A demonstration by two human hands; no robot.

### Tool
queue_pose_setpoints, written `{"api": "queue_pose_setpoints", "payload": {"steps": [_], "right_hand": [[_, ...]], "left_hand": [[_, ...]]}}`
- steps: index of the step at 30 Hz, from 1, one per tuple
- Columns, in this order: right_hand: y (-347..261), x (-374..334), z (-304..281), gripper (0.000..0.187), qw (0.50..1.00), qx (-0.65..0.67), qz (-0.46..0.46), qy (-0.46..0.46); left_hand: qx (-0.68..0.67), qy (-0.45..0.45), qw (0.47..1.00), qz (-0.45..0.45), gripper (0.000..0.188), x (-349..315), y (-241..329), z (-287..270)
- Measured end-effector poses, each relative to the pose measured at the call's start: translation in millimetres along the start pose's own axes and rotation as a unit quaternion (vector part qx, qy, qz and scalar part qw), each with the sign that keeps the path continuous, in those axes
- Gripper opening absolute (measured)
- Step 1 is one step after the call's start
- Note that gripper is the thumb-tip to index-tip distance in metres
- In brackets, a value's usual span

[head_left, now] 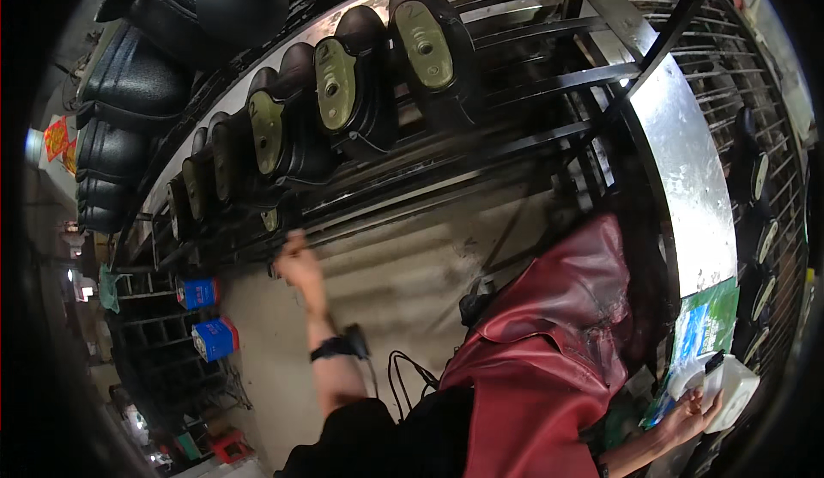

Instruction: The worker applies adhesive using a brush to the outsole area of black dress shoes on a production line.

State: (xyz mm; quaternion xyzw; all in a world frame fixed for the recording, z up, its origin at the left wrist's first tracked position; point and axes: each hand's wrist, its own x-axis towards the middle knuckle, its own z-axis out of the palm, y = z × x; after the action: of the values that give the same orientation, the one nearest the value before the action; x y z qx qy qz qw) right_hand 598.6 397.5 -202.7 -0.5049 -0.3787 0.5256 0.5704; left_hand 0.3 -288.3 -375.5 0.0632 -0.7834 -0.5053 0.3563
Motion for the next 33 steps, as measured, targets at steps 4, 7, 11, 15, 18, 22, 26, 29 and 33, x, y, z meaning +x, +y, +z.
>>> {"api": "queue_pose_setpoints", "payload": {"steps": [4,7,11,15,18,22,26,29,33], "right_hand": [[-12.1,-1.7,-10.2,0.038,1.0,0.012,-0.012,0.009],[-19.2,2.9,-35.9,0.032,0.996,0.075,0.015,0.052],[-10.0,12.8,-64.2,0.032,0.995,0.085,0.011,0.052],[-18.0,12.1,-82.3,0.032,0.996,0.023,-0.05,0.071],[-25.4,-11.5,-51.7,0.033,0.993,0.004,-0.065,0.098],[-30.8,-31.8,-89.7,0.029,0.99,0.072,-0.099,0.071],[-20.0,-46.1,50.5,0.019,0.968,0.179,-0.037,0.17],[-19.8,-52.8,40.8,0.018,0.979,0.111,-0.022,0.17],[-30.7,-62.0,44.3,0.021,0.971,0.04,-0.114,0.207]], "left_hand": [[0.42,0.163,0.874,-0.18,0.055,82.0,36.3,-68.8],[0.388,0.197,0.863,-0.256,0.047,90.0,16.0,-54.3],[-0.029,0.1,0.993,-0.055,0.032,49.1,-16.4,-33.0],[0.35,0.156,0.923,-0.029,0.055,42.2,68.7,-3.9],[0.424,0.135,0.895,0.036,0.048,78.3,18.0,-39.4],[0.346,-0.088,0.93,0.087,0.029,113.4,-62.8,7.7],[0.219,-0.258,0.925,0.171,0.031,-21.0,-0.1,229.0],[0.144,-0.334,0.893,0.266,0.034,-120.9,39.7,329.4],[0.097,-0.341,0.838,0.415,0.036,-161.9,107.0,384.2]]}}
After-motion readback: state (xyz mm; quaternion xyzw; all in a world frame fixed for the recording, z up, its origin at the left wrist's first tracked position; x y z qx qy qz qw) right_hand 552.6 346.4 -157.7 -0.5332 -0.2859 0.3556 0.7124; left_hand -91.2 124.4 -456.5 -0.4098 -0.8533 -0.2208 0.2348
